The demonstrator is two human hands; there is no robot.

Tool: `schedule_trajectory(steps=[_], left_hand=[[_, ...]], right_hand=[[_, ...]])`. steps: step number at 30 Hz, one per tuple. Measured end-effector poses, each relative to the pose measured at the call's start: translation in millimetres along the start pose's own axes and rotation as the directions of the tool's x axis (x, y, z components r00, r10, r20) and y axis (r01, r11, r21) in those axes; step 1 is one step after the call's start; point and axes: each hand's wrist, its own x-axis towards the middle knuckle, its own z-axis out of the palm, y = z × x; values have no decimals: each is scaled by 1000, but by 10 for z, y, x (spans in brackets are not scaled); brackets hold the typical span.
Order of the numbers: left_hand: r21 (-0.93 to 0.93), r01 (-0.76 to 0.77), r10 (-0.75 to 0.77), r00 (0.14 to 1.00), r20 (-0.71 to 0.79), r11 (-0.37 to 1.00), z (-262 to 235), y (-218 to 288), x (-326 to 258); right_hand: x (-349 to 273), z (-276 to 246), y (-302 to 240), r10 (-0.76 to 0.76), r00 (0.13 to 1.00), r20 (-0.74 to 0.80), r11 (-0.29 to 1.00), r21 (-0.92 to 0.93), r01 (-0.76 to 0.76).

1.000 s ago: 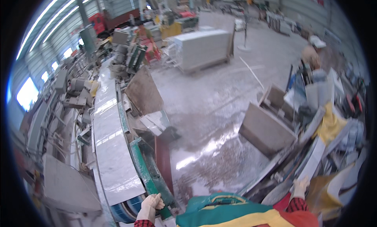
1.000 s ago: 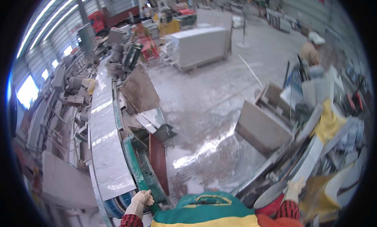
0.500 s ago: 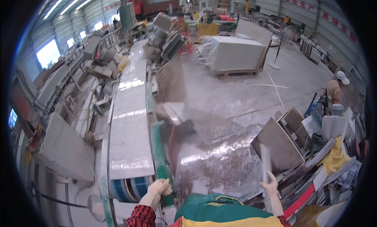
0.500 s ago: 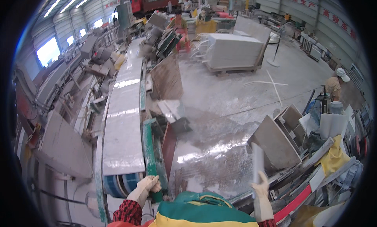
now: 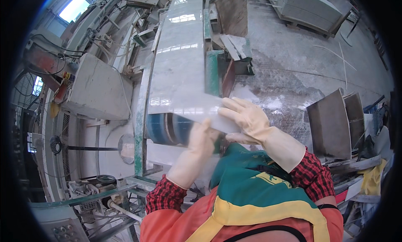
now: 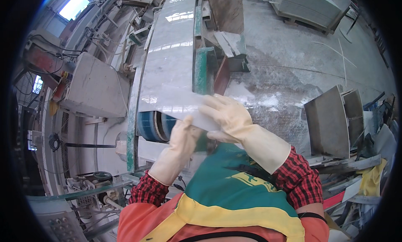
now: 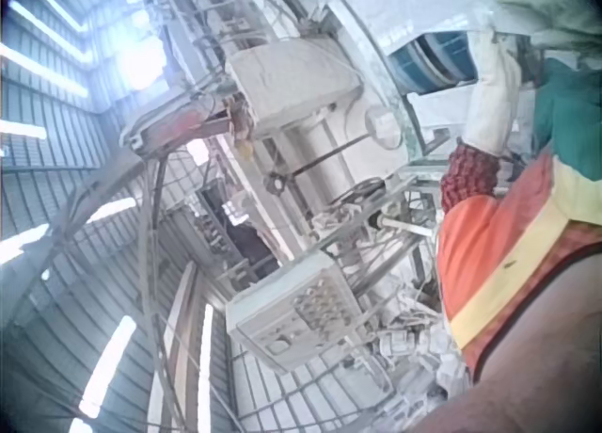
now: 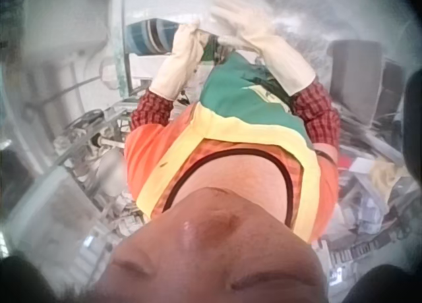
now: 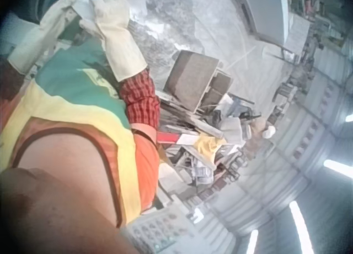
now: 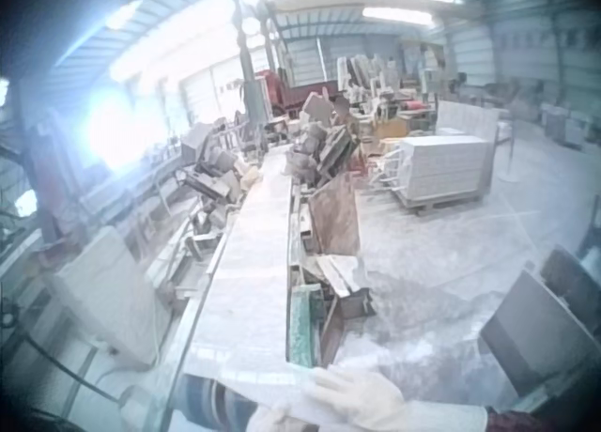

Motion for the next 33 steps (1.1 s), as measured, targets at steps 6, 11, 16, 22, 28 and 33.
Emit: schedule_trajectory(steps=[6, 11, 16, 22, 28, 33], left_hand=[[-19, -139, 128, 953, -274, 990, -1135, 243, 114], [-50, -161, 127, 904, -409, 986, -1809, 238, 215], [-60, -164, 126, 905, -407, 985, -2020, 142, 367], [-105, -168, 121, 927, -354, 980, -2251, 146, 503], [-68, -157, 117, 908, -401, 985, -2153, 182, 547], [-111, -141, 92, 928, -362, 984, -2254, 179, 573]], right_hand=[[-619, 132, 461, 203, 979, -34, 978, 49, -201], [-1234, 124, 773, 527, 850, 2, 845, 105, -524], [-1663, 187, 882, 697, 715, -54, 704, 238, -669], [-1959, 262, 865, 794, 606, -55, 597, 265, -757], [-2050, 332, 814, 843, 537, -36, 516, 337, -788], [-2036, 350, 772, 845, 534, -36, 514, 331, -791]])
